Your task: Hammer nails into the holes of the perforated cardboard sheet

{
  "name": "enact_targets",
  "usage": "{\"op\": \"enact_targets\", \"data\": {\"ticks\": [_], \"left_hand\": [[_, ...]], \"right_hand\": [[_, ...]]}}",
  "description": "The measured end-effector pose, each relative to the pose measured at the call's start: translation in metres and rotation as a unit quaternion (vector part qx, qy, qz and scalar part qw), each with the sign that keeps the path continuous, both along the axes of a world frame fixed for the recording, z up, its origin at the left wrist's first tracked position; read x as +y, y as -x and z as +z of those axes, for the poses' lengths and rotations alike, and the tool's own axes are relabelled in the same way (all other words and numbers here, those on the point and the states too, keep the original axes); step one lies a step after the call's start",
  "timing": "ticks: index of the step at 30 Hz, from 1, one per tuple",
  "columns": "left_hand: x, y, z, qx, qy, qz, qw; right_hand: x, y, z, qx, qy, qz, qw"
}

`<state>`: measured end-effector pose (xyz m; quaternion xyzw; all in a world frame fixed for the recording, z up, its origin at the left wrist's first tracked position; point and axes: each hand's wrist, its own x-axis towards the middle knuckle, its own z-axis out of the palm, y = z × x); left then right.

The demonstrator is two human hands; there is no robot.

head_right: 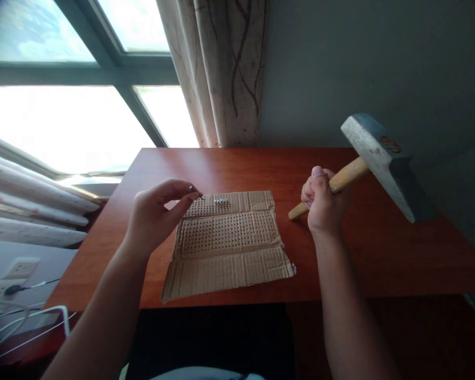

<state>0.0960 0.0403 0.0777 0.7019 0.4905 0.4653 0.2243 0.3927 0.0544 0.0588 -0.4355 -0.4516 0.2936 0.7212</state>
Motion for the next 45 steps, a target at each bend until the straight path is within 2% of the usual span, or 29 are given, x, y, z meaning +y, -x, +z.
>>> {"op": "enact_targets", "data": {"ticks": [5, 9, 32, 45], "left_hand": [[0.008, -0.015, -0.005, 0.109, -0.013, 0.006, 0.994], [0.009, -0.016, -0.009, 0.146, -0.001, 0.008, 0.989], [0.007, -0.013, -0.014, 0.169, -0.003, 0.011, 0.985], [0.006, -0.014, -0.016, 0.153, -0.004, 0.019, 0.988]], "right_hand": [[-0.001, -0.001, 0.000, -0.002, 0.002, -0.007, 1.000], [0.000, -0.002, -0.002, -0.002, 0.003, -0.003, 1.000], [-0.001, -0.001, 0.000, 0.000, 0.012, -0.007, 1.000], [-0.001, -0.002, -0.002, -0.002, 0.006, -0.007, 1.000]]}}
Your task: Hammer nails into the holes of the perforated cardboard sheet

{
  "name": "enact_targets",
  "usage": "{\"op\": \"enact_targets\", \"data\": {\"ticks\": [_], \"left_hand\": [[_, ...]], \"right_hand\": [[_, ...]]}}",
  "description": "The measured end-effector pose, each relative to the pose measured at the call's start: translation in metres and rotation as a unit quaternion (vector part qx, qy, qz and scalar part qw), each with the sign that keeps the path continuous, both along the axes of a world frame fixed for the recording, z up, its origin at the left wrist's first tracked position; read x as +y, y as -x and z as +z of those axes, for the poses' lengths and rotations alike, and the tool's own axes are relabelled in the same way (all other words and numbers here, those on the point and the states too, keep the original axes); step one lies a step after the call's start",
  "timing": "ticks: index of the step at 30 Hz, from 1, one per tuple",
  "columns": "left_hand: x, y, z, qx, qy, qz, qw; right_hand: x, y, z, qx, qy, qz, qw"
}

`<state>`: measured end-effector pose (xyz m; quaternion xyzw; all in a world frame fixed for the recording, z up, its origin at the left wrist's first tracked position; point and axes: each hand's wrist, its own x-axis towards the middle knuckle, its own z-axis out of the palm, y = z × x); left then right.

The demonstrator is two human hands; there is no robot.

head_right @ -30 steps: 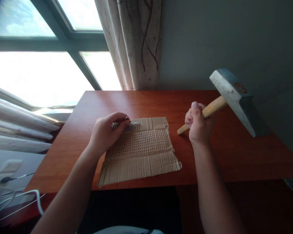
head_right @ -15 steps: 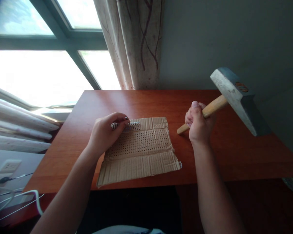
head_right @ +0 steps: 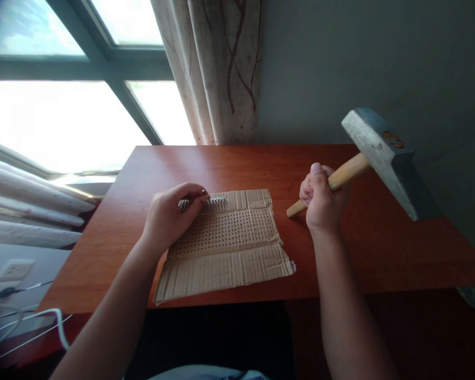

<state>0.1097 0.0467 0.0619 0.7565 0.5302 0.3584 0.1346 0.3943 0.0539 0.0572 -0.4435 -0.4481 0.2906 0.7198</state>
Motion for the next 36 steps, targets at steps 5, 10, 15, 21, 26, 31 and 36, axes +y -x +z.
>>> {"op": "enact_targets", "data": {"ticks": [5, 10, 15, 21, 26, 31, 36], "left_hand": [[-0.0004, 0.0005, -0.0007, -0.004, 0.000, -0.004, 1.000], [-0.0006, 0.0001, 0.0002, 0.001, -0.002, -0.005, 1.000], [-0.0004, 0.0001, -0.0005, -0.001, -0.001, -0.002, 1.000], [-0.0009, 0.0000, -0.0001, -0.008, -0.005, -0.009, 1.000], [-0.0009, 0.0003, 0.0001, -0.009, -0.001, -0.010, 1.000], [-0.0003, 0.0014, 0.0001, -0.005, -0.002, -0.005, 1.000], [0.0001, 0.0015, -0.0008, -0.007, 0.000, -0.010, 1.000]], "right_hand": [[0.0003, 0.0007, 0.0010, -0.001, 0.004, -0.002, 1.000], [0.0005, 0.0008, 0.0014, -0.003, 0.004, -0.003, 1.000], [0.0003, -0.0003, -0.0002, -0.005, 0.000, 0.000, 1.000], [-0.0004, 0.0004, 0.0012, -0.008, 0.004, -0.001, 1.000], [-0.0002, 0.0012, 0.0017, 0.006, -0.001, 0.004, 1.000], [-0.0003, 0.0012, 0.0009, 0.004, 0.003, 0.002, 1.000], [-0.0010, 0.0020, 0.0018, -0.002, 0.004, -0.002, 1.000]]}}
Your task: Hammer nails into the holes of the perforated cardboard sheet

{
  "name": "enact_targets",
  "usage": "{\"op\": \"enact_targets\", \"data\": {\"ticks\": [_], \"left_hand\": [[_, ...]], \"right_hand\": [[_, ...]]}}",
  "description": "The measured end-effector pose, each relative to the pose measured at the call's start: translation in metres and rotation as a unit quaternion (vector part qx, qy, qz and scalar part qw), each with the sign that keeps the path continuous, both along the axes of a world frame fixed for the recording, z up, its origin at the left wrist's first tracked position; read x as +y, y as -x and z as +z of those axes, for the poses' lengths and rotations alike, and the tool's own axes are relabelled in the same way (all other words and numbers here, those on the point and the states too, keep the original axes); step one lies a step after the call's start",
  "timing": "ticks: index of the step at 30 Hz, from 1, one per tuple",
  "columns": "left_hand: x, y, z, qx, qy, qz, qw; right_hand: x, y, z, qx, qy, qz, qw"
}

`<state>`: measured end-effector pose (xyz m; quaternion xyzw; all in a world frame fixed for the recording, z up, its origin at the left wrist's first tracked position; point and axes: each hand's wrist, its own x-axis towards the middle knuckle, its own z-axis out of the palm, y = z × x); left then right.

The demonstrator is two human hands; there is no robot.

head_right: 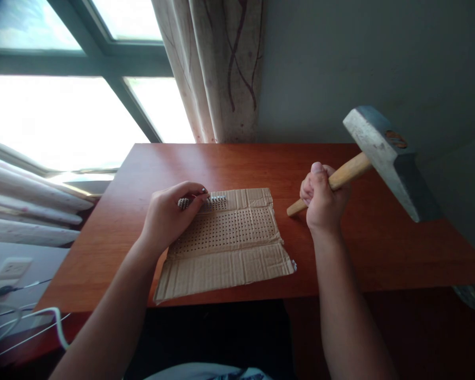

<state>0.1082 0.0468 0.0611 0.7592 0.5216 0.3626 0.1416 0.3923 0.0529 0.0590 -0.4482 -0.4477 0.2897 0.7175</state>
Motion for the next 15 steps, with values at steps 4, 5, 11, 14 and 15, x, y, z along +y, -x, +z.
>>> {"op": "enact_targets", "data": {"ticks": [4, 5, 11, 14, 15], "left_hand": [[-0.0001, -0.0005, -0.0006, -0.002, 0.001, -0.002, 1.000], [-0.0002, -0.0006, -0.0006, -0.003, 0.001, -0.002, 1.000], [-0.0003, -0.0006, -0.0009, -0.014, 0.006, -0.004, 1.000], [-0.0001, -0.0005, -0.0011, -0.017, 0.009, -0.007, 1.000], [-0.0001, -0.0005, -0.0012, -0.017, 0.008, -0.007, 1.000]], "right_hand": [[0.0005, -0.0006, -0.0003, 0.005, -0.001, 0.002, 1.000], [0.0007, -0.0008, -0.0005, 0.005, 0.000, 0.002, 1.000], [0.0005, -0.0011, -0.0012, -0.003, -0.003, 0.001, 1.000], [0.0000, -0.0013, -0.0017, 0.001, -0.005, 0.003, 1.000], [-0.0001, -0.0013, -0.0019, 0.003, -0.005, 0.004, 1.000]]}}
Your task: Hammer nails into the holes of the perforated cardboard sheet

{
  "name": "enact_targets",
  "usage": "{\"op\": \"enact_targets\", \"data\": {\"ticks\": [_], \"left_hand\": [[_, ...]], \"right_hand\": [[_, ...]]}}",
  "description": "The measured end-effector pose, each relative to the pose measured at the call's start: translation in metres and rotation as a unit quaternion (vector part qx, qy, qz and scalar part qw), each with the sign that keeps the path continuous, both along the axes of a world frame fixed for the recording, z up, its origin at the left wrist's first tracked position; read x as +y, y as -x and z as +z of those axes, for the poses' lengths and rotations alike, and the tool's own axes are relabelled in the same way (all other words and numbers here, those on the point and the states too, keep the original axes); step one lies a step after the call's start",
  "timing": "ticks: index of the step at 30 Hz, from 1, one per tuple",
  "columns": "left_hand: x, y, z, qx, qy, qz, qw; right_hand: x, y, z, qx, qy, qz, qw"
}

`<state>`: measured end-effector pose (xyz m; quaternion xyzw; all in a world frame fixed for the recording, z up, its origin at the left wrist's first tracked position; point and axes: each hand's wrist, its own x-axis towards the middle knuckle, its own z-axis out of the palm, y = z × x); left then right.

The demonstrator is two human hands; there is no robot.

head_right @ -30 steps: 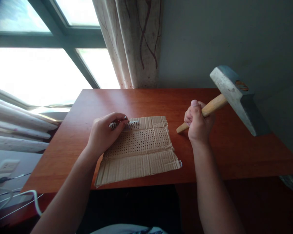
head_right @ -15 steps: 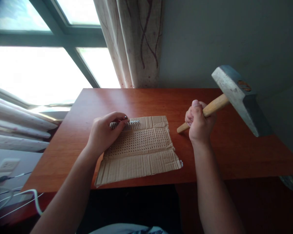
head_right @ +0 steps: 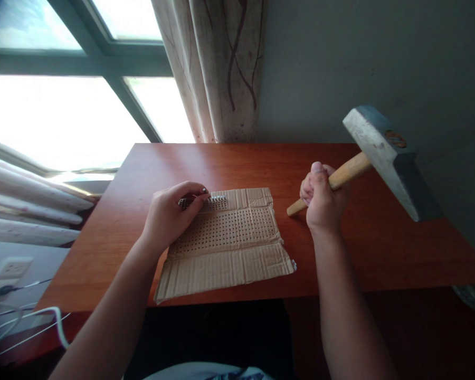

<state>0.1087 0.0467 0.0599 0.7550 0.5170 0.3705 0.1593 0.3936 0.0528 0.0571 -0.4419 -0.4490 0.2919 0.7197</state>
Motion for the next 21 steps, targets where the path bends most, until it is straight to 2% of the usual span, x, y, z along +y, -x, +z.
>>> {"op": "enact_targets", "data": {"ticks": [9, 16, 21], "left_hand": [[0.000, 0.000, -0.003, 0.007, -0.007, -0.004, 1.000], [0.001, 0.000, -0.006, -0.022, -0.003, -0.007, 1.000], [0.004, 0.001, -0.012, -0.055, 0.001, -0.013, 0.998]], "right_hand": [[0.000, 0.001, 0.002, -0.016, 0.011, -0.008, 1.000], [-0.001, 0.002, 0.002, -0.024, 0.021, -0.011, 0.999], [0.003, 0.003, 0.007, -0.054, 0.027, 0.015, 0.998]]}}
